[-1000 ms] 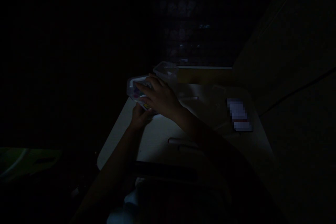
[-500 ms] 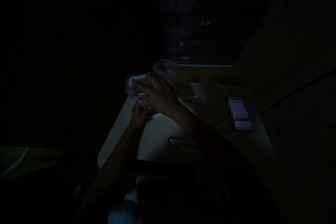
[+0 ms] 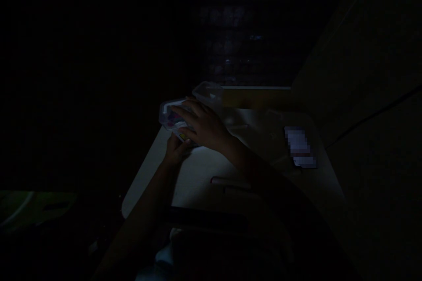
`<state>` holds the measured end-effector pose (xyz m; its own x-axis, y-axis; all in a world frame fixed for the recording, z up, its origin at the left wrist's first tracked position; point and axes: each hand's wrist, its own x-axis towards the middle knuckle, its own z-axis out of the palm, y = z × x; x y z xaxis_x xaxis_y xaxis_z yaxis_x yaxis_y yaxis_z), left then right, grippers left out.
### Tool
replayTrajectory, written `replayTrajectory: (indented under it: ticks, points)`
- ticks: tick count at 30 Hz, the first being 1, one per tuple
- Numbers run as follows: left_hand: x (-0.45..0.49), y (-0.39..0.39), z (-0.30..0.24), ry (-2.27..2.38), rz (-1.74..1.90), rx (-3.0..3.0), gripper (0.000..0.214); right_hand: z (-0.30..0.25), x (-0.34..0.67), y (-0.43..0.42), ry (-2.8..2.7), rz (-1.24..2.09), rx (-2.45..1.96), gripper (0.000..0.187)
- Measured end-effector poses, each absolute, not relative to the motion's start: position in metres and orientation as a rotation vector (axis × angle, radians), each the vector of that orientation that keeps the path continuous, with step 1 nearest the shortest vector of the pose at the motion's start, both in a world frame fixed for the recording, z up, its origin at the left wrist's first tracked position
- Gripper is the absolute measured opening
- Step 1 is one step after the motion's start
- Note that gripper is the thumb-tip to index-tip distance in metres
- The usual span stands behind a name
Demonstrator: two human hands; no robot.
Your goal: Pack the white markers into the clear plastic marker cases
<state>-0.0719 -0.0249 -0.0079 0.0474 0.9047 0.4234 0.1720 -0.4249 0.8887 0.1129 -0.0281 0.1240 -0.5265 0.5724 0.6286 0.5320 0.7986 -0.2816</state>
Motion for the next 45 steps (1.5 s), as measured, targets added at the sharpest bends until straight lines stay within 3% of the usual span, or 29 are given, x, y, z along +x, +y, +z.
replayTrajectory:
  ticks: [6,17,24,32,45]
  points:
    - [-0.072,-0.024,-0.011,1.089,1.442,1.56,0.054,0.128,0.146,-0.007,-1.919,-0.036,-0.868,0.043]
    - [-0.069,-0.017,-0.01,1.112,1.538,1.523,0.053,0.092,0.153,0.056,-1.744,0.212,-1.152,0.075]
    - [-0.077,-0.006,-0.008,1.075,1.538,1.514,0.055,0.083,0.152,0.069,-1.641,0.446,-1.151,0.059]
    - [-0.071,0.029,0.011,0.872,1.43,1.349,0.056,0.104,0.208,0.062,-1.544,0.41,-1.036,0.094]
    - [-0.026,0.085,0.015,0.775,1.268,1.334,0.052,0.116,0.248,0.009,-1.736,0.346,-0.953,0.102]
